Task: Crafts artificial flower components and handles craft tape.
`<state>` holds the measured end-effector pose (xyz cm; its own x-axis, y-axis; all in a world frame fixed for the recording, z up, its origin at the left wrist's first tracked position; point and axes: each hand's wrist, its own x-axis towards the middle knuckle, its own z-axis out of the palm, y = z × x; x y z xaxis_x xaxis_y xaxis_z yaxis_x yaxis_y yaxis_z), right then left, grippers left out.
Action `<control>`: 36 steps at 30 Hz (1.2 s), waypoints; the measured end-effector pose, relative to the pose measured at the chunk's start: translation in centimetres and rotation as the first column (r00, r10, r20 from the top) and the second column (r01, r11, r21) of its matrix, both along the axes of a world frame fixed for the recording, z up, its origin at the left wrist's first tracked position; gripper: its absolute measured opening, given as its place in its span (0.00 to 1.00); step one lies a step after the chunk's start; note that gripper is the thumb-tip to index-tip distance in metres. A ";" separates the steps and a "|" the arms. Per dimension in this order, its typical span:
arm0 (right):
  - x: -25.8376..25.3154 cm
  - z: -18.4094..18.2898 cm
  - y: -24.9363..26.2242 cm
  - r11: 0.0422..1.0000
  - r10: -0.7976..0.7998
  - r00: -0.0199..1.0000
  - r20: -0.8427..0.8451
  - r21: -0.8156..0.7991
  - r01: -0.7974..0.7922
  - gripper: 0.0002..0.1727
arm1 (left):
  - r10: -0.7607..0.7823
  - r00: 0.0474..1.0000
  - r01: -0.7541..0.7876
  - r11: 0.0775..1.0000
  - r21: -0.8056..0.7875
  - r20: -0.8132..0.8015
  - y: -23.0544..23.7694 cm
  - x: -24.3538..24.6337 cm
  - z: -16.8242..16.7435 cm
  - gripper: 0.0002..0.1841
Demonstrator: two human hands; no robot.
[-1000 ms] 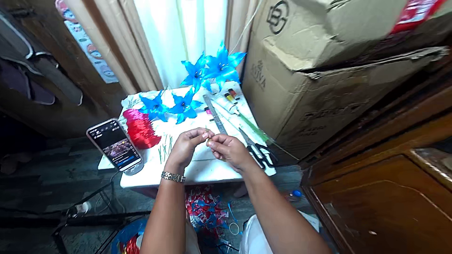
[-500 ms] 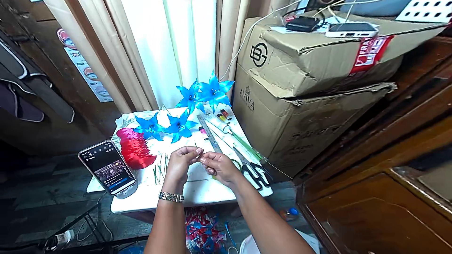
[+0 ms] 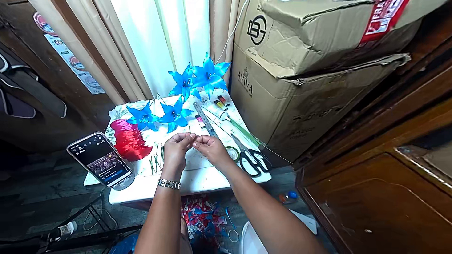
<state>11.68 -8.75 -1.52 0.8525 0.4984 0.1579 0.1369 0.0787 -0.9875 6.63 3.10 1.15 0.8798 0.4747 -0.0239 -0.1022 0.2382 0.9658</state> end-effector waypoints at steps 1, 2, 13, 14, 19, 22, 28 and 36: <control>0.0 0.2 -0.3 0.999 0.053 0.997 -0.050 0.007 -0.052 0.05 | -0.026 1.000 0.026 1.000 -0.003 -0.003 0.3 -0.2 0.0 0.04; -0.1 0.5 -0.7 0.994 0.105 0.988 -0.115 0.017 -0.104 0.06 | -0.064 0.998 0.064 0.998 -0.006 -0.003 0.6 -0.5 -0.1 0.04; 0.5 -0.4 -0.9 0.998 0.008 1.000 0.002 0.064 -0.008 0.04 | -0.123 0.992 0.125 0.976 0.176 -0.021 0.1 -0.6 -0.8 0.03; 0.5 -0.6 -0.9 0.999 -0.018 0.998 0.064 0.040 0.016 0.04 | -0.083 0.996 0.088 0.975 0.206 -0.030 0.0 -0.5 -0.9 0.02; 0.6 -0.1 -1.2 0.995 0.097 0.995 -0.029 0.006 -0.097 0.05 | -0.020 1.000 0.020 0.977 0.212 -0.001 0.5 0.1 -1.1 0.04; 1.0 0.3 -1.7 0.967 0.253 0.935 -0.247 0.079 -0.241 0.08 | -0.111 0.994 0.110 0.987 0.120 0.005 0.9 0.0 -1.2 0.07; 0.8 0.0 -1.2 0.980 0.181 0.973 -0.145 0.111 -0.166 0.05 | -0.205 0.979 0.200 0.971 0.130 0.023 1.3 -0.2 -1.1 0.12; 0.7 -0.2 -1.0 0.995 0.093 0.995 -0.043 0.035 -0.092 0.04 | 0.014 1.000 -0.015 0.951 0.308 0.004 1.0 0.0 -1.3 0.04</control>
